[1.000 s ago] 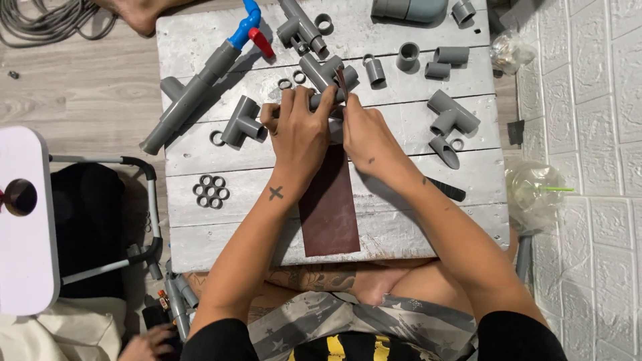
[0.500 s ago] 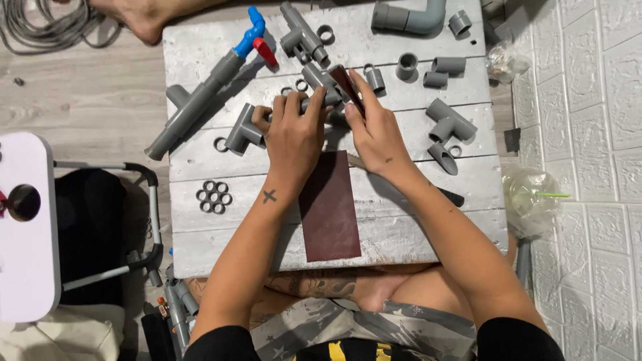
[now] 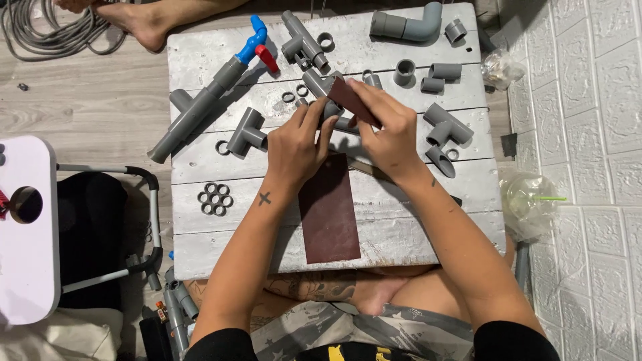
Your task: The person sits on the floor and uses a sanding sheet to smooth the edges of various gray PVC pipe fittings. They handle several fittings one at a time, rubbing them against the sandpaper on the table, and occasionally inspect the edges by hand.
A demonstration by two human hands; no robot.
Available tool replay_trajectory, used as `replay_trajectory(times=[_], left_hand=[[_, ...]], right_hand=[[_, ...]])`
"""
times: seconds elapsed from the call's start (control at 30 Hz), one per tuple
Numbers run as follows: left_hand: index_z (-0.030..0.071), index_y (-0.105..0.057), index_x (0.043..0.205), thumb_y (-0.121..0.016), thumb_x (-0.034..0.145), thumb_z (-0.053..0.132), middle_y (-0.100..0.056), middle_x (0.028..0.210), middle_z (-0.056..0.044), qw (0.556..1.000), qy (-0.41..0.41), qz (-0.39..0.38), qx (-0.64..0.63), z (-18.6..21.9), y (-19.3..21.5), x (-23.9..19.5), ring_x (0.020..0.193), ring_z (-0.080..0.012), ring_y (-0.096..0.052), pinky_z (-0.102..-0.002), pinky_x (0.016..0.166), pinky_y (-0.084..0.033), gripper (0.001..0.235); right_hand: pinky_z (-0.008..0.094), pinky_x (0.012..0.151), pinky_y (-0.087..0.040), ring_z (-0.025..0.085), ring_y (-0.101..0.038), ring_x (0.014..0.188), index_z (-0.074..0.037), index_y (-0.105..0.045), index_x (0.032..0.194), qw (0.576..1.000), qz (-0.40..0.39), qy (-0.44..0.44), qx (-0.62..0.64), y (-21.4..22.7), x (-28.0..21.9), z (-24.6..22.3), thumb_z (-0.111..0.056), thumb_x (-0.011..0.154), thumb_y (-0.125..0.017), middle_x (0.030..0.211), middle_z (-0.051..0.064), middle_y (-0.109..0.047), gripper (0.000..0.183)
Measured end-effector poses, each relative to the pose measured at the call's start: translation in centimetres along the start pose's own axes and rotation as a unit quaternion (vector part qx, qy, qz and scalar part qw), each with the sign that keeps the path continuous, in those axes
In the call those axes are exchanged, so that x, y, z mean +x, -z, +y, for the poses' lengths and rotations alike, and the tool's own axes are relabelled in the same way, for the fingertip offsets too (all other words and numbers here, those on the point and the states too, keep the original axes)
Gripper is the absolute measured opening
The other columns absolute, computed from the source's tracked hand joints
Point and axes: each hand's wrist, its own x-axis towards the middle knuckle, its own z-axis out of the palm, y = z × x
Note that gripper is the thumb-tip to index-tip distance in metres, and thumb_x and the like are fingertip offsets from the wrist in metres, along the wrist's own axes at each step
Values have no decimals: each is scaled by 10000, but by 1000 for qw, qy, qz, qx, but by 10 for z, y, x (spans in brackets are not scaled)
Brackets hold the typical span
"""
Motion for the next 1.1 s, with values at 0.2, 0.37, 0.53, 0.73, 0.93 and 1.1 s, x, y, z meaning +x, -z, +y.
replay_trajectory(times=[0.2, 0.37, 0.53, 0.73, 0.93, 1.1], left_hand=[[109, -705, 1031, -609, 1012, 283, -560, 683, 17, 998, 8, -11, -57, -16, -6, -9, 475, -178, -593, -259, 426, -471, 200], [72, -695, 963, -635, 1017, 274, -604, 673, -68, 990, 30, 4, -139, -17, 8, 8, 562, -301, -656, -348, 468, -504, 218], [54, -732, 1036, -720, 966, 224, -685, 731, -114, 981, 5, -25, -194, -22, 0, 0, 668, -342, -712, -388, 553, -565, 185], [50, -724, 904, -781, 941, 258, -669, 653, -129, 977, 21, -37, -207, -35, 5, 0, 616, -366, -690, -393, 542, -555, 219], [43, -642, 1273, -627, 1051, 203, -778, 1098, -123, 976, -3, -66, -208, -13, 23, 12, 842, -273, -758, -349, 653, -546, 274], [195, -454, 1441, -430, 1171, 260, -621, 808, -33, 883, 94, -94, -450, 2, 46, 14, 664, -137, -643, -272, 635, -478, 278]], right_hand=[[476, 1047, -544, 362, -620, 1283, -40, -578, 1456, 995, -93, 12, 29, -11, -6, -8, 104, 1024, -427, 1404, 203, -636, 480], [481, 1030, -539, 384, -648, 1227, -34, -590, 1441, 992, -125, 6, 26, -3, -4, 3, 124, 988, -404, 1347, 199, -666, 515], [341, 602, -593, 249, -741, 703, -141, -622, 1431, 991, -98, -48, 78, -6, -3, 6, 183, 878, -430, 1132, 128, -730, 668], [350, 666, -586, 332, -738, 741, -98, -828, 1029, 995, -95, -22, 29, 29, 1, 27, 147, 811, -559, 878, 107, -787, 425], [412, 914, -513, 339, -596, 1038, 71, -698, 1212, 978, -124, -12, -169, 66, 21, -9, 171, 789, -464, 1117, 200, -571, 494], [544, 1128, -369, 416, -453, 1348, -48, -579, 1423, 954, -216, -101, -180, 63, -45, -61, -96, 1029, -650, 1474, 232, -452, 403]])
